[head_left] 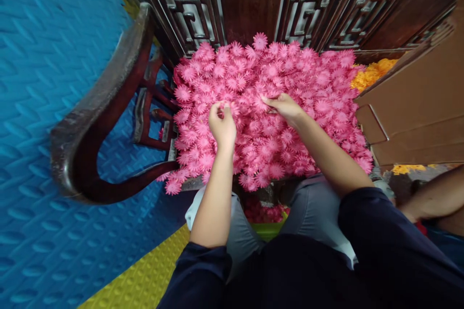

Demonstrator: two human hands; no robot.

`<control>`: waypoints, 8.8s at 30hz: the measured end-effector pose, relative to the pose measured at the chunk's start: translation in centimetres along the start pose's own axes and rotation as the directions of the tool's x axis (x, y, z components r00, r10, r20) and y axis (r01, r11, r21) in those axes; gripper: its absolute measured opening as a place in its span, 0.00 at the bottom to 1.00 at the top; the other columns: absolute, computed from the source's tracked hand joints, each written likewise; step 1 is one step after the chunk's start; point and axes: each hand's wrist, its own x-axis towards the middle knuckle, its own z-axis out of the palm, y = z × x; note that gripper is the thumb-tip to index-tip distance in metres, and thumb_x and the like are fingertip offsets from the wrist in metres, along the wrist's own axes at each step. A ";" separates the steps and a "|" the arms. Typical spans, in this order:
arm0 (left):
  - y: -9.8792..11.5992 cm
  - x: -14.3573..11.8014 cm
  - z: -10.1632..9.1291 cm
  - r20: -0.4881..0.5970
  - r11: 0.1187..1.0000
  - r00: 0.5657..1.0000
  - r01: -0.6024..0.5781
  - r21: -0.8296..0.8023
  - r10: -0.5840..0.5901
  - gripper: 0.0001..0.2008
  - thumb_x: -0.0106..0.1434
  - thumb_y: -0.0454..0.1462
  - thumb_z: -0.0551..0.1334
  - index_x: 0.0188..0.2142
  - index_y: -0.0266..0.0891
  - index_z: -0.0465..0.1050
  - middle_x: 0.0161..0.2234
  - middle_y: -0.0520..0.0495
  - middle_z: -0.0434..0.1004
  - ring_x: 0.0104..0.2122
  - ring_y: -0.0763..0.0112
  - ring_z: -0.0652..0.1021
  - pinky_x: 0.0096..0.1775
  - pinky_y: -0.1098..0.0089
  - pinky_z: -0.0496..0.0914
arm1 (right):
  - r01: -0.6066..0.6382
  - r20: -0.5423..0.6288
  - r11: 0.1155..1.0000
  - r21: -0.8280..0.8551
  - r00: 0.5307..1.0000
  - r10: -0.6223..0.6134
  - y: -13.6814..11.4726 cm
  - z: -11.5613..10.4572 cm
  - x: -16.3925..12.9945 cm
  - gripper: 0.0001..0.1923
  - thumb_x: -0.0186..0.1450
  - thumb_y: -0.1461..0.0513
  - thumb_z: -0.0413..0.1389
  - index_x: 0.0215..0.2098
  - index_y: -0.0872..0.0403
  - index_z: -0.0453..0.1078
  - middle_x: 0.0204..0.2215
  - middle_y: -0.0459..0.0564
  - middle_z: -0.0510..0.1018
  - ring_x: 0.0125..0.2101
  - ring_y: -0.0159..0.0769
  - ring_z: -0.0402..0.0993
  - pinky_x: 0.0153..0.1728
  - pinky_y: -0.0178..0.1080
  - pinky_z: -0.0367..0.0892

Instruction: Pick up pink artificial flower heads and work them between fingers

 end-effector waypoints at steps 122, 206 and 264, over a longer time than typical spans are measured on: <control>3.4 -7.8 2.5 0.117 0.937 0.937 -0.340 0.085 0.329 0.04 0.56 0.36 0.65 0.26 0.42 0.73 0.31 0.50 0.75 0.35 0.68 0.73 0.45 0.65 0.65 | 0.056 -0.104 0.966 0.253 0.994 -0.030 0.9 -0.9 -9.7 0.19 0.37 0.57 0.71 0.25 0.54 0.73 0.23 0.42 0.77 0.26 0.27 0.70 0.37 0.35 0.67; 3.2 -7.0 1.8 0.443 0.962 0.888 -0.001 -0.272 0.126 0.09 0.60 0.38 0.62 0.24 0.38 0.70 0.25 0.52 0.72 0.28 0.75 0.72 0.36 0.73 0.65 | 0.296 -0.125 0.950 -0.095 0.943 -0.307 0.6 -0.3 -10.0 0.19 0.41 0.54 0.70 0.26 0.56 0.73 0.25 0.44 0.78 0.28 0.29 0.71 0.36 0.36 0.69; 3.3 -7.1 1.5 0.397 0.880 0.813 -0.474 0.024 0.427 0.05 0.54 0.40 0.66 0.29 0.41 0.77 0.30 0.49 0.75 0.32 0.70 0.74 0.39 0.67 0.67 | 0.093 -0.102 0.975 0.200 0.992 -0.074 0.7 -1.7 -9.5 0.21 0.35 0.52 0.72 0.23 0.53 0.75 0.21 0.43 0.78 0.26 0.29 0.73 0.32 0.33 0.70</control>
